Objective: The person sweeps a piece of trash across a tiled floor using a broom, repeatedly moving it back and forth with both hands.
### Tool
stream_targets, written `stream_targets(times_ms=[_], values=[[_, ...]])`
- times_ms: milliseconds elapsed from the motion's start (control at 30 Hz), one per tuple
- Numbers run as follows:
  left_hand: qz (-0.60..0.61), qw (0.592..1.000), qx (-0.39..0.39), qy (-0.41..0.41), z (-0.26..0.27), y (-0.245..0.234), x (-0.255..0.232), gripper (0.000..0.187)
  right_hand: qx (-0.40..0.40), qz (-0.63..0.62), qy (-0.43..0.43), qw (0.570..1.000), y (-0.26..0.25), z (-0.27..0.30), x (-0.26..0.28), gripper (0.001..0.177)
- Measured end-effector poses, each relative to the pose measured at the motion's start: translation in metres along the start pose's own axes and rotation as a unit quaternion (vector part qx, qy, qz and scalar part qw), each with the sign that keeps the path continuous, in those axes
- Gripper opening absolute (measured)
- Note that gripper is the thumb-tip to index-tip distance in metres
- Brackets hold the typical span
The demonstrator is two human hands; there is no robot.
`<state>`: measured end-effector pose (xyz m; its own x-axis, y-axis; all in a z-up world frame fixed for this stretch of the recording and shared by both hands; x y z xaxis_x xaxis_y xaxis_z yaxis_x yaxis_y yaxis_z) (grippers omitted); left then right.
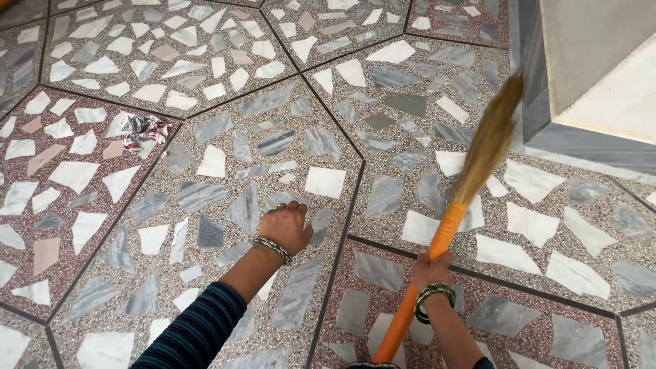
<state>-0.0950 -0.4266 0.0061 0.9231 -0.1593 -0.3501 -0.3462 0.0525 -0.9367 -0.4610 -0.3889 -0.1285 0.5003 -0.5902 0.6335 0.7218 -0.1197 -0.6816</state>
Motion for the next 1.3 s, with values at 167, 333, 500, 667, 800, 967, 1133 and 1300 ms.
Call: stream_targets(times_ms=[167, 333, 500, 667, 800, 967, 1133, 1300], values=[[0.016, 1.000, 0.004, 0.008, -0.009, 0.009, -0.011, 0.038, 0.030, -0.158, 0.070, 0.984, -0.012, -0.082, 0.044, 0.034], [0.039, 0.999, -0.015, 0.004, -0.009, 0.007, -0.014, 0.037, 0.116, -0.144, 0.070, 0.980, 0.007, -0.139, 0.121, 0.030], [0.048, 0.998, -0.040, 0.003, -0.004, 0.009, -0.004, 0.036, 0.179, 0.046, -0.071, 0.980, 0.081, -0.110, 0.184, 0.029], [0.039, 0.997, -0.048, -0.035, 0.011, -0.008, 0.011, 0.035, 0.261, 0.213, -0.132, 0.932, 0.158, 0.028, 0.230, 0.045], [0.021, 0.995, -0.065, -0.078, 0.023, -0.020, 0.034, 0.031, 0.309, 0.236, -0.191, 0.901, 0.236, 0.076, 0.233, 0.054], [-0.004, 0.991, -0.094, -0.092, 0.037, -0.033, 0.056, 0.026, 0.352, 0.190, -0.228, 0.888, 0.200, 0.107, 0.239, 0.050], [0.001, 0.989, -0.109, -0.097, 0.053, -0.044, 0.073, 0.031, 0.260, 0.096, -0.270, 0.922, 0.113, 0.108, 0.167, 0.050], [-0.010, 0.989, -0.107, -0.104, 0.068, -0.044, 0.086, 0.033, 0.165, 0.291, -0.172, 0.927, 0.047, 0.087, 0.021, 0.048]])
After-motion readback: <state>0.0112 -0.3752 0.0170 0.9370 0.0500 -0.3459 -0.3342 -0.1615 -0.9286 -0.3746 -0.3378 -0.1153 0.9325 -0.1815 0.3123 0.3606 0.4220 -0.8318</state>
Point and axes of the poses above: each hand's wrist, its own z-axis away from the middle knuckle, its own y-axis out of the palm, x = y × z, the point moved 7 cm from there along -z, towards the middle knuckle, and after that the axes turned 11 degrees about z, right-handed, at the moved point
